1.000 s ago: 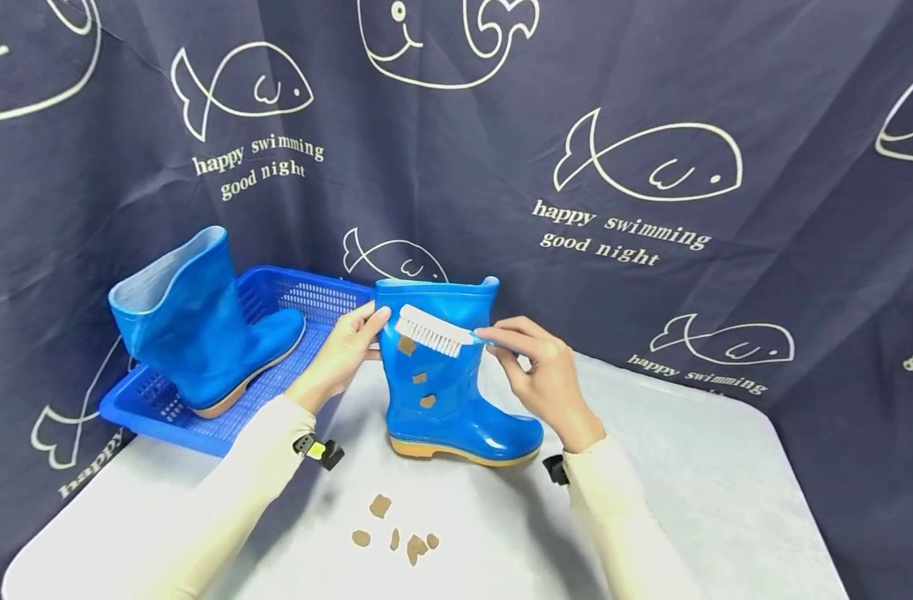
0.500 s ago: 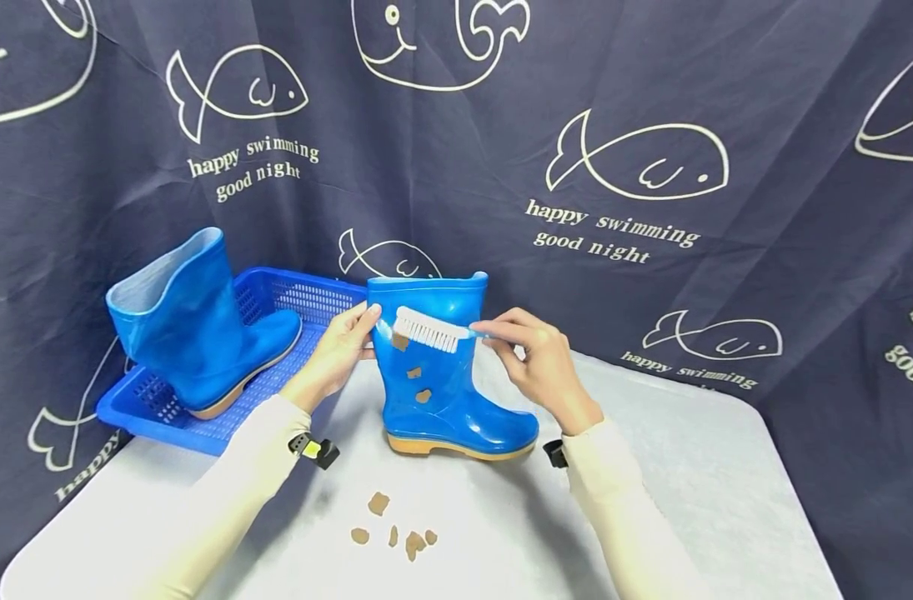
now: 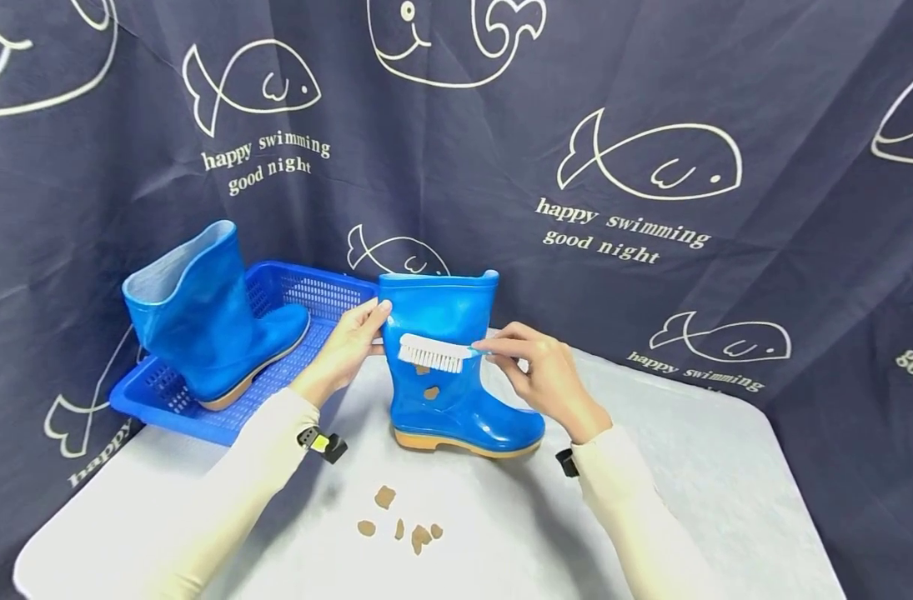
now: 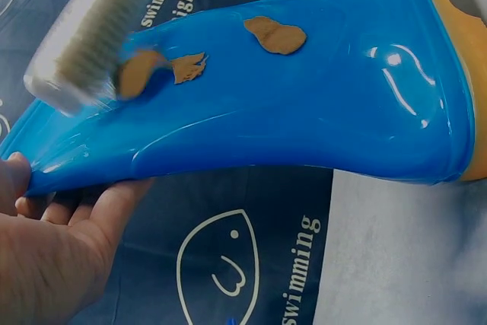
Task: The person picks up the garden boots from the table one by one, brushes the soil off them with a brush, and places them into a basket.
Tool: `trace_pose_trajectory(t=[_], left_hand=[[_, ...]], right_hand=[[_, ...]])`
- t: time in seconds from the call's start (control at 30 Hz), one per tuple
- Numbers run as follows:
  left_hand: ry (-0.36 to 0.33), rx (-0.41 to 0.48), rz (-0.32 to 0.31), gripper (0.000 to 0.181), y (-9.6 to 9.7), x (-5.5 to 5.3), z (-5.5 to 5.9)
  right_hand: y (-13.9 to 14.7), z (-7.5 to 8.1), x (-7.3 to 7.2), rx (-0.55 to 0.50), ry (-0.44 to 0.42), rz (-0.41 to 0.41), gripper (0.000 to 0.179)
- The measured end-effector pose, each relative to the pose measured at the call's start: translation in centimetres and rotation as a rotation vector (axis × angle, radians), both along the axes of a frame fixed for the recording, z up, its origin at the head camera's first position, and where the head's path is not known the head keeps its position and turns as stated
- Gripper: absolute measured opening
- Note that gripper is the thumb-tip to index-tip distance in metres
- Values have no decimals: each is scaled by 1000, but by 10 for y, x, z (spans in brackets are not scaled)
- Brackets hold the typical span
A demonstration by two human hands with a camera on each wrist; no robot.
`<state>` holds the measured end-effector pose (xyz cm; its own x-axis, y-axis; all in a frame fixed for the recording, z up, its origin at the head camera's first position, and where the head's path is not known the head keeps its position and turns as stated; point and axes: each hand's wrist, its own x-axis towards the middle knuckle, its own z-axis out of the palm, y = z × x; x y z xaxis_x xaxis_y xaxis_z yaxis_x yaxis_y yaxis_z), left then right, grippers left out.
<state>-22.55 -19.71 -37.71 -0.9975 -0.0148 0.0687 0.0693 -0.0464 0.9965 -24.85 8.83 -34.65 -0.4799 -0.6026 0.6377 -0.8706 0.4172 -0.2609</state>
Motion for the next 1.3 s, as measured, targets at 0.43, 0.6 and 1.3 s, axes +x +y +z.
trace_pose_trajectory(t=[0.43, 0.6, 1.3], left_hand=[[-11, -54, -8, 45, 3, -2, 4], [8, -49, -35, 48, 4, -8, 6], [-9, -48, -28, 47, 1, -6, 2]], right_hand=[[10, -20, 2, -2, 1, -37, 32], [16, -37, 4, -66, -5, -14, 31], [15, -37, 14, -167, 78, -20, 32]])
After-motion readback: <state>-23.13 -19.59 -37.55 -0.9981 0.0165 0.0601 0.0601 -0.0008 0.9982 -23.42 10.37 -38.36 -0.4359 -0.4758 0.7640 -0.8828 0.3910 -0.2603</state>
